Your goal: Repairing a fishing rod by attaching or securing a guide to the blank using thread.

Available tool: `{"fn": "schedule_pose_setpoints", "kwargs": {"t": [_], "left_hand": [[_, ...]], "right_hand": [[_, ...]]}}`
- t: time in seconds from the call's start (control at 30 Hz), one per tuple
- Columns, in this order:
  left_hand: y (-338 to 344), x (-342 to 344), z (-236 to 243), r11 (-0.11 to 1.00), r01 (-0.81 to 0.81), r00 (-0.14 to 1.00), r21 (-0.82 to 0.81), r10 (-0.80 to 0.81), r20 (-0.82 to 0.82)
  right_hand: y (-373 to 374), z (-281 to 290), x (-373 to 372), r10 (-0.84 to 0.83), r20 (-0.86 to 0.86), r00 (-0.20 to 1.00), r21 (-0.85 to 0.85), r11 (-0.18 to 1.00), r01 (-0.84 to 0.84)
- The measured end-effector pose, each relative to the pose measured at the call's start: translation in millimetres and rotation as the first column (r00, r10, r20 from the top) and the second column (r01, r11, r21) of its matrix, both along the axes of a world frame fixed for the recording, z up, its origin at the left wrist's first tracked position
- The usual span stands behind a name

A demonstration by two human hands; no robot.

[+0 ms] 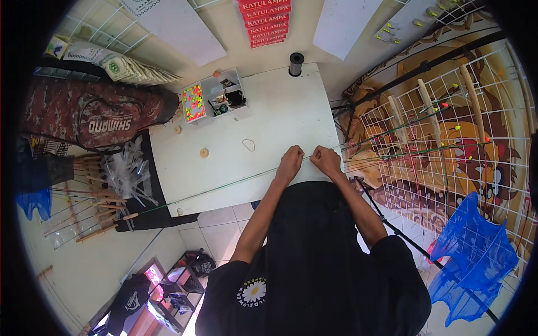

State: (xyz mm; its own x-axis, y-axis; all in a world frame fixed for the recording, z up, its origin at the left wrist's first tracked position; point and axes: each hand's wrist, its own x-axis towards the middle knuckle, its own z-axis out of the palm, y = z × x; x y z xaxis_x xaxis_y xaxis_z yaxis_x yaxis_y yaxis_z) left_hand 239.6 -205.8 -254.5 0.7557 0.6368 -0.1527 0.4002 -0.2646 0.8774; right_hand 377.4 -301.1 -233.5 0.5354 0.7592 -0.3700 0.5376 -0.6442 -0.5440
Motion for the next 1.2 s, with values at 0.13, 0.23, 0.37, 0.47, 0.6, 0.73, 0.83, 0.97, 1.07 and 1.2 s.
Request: {"fn": "schedule_pose_setpoints", "kwargs": {"t": [0.13, 0.23, 0.37, 0.47, 0.6, 0.73, 0.83, 0.97, 1.07, 1.2], "left_hand": [[3.2, 1.0, 12.3, 0.996, -0.038, 0.998, -0.082, 0.043, 0.055], [1.7, 2.4, 20.0, 0.995, -0.027, 0.991, -0.094, 0.039, 0.125], [1.2, -4.4, 18.6, 0.985, 0.105, 0.982, 0.139, -0.125, 0.14], [-0.2, -4.4, 26.1, 0.983, 0.12, 0.982, 0.138, -0.138, 0.129], [0.9, 3.6, 49.3, 0.996, 0.087, 0.985, 0.002, -0.086, 0.149], [5.7, 5.5, 49.0, 0.996, 0.09, 0.986, 0.026, -0.093, 0.141], [4.7, 8.2, 50.4, 0.998, 0.041, 0.969, 0.044, -0.051, 0.243], [6.0, 7.7, 52.3, 0.988, 0.123, 0.974, 0.089, -0.138, 0.18], [3.7, 7.1, 53.9, 0.978, 0.14, 0.967, 0.151, -0.168, 0.194], [-0.3, 6.9, 66.6, 0.948, 0.159, 0.973, 0.275, -0.198, 0.12]], "right_hand": [[1.6, 13.2, 4.2, 0.019, 0.006, 1.0, -0.008, 1.0, -0.019], [4.6, 24.0, 5.2, 0.035, 0.037, 0.999, -0.009, 0.999, -0.035], [12.5, 39.4, 3.7, 0.062, 0.066, 0.996, -0.057, 0.997, -0.058], [16.8, 51.1, 6.7, 0.076, 0.069, 0.995, -0.117, 0.991, -0.068], [20.5, 63.6, 15.9, 0.114, 0.052, 0.992, -0.197, 0.975, -0.101], [26.4, 73.4, 23.5, 0.131, 0.038, 0.991, -0.231, 0.966, -0.119], [32.7, 79.7, 32.3, 0.144, -0.013, 0.989, -0.299, 0.944, -0.141], [37.3, 80.8, 41.9, 0.195, 0.003, 0.981, -0.335, 0.924, -0.183], [39.4, 77.4, 46.6, 0.221, 0.016, 0.975, -0.319, 0.925, -0.205], [40.4, 75.8, 48.4, 0.227, 0.001, 0.974, -0.326, 0.921, -0.214]]}}
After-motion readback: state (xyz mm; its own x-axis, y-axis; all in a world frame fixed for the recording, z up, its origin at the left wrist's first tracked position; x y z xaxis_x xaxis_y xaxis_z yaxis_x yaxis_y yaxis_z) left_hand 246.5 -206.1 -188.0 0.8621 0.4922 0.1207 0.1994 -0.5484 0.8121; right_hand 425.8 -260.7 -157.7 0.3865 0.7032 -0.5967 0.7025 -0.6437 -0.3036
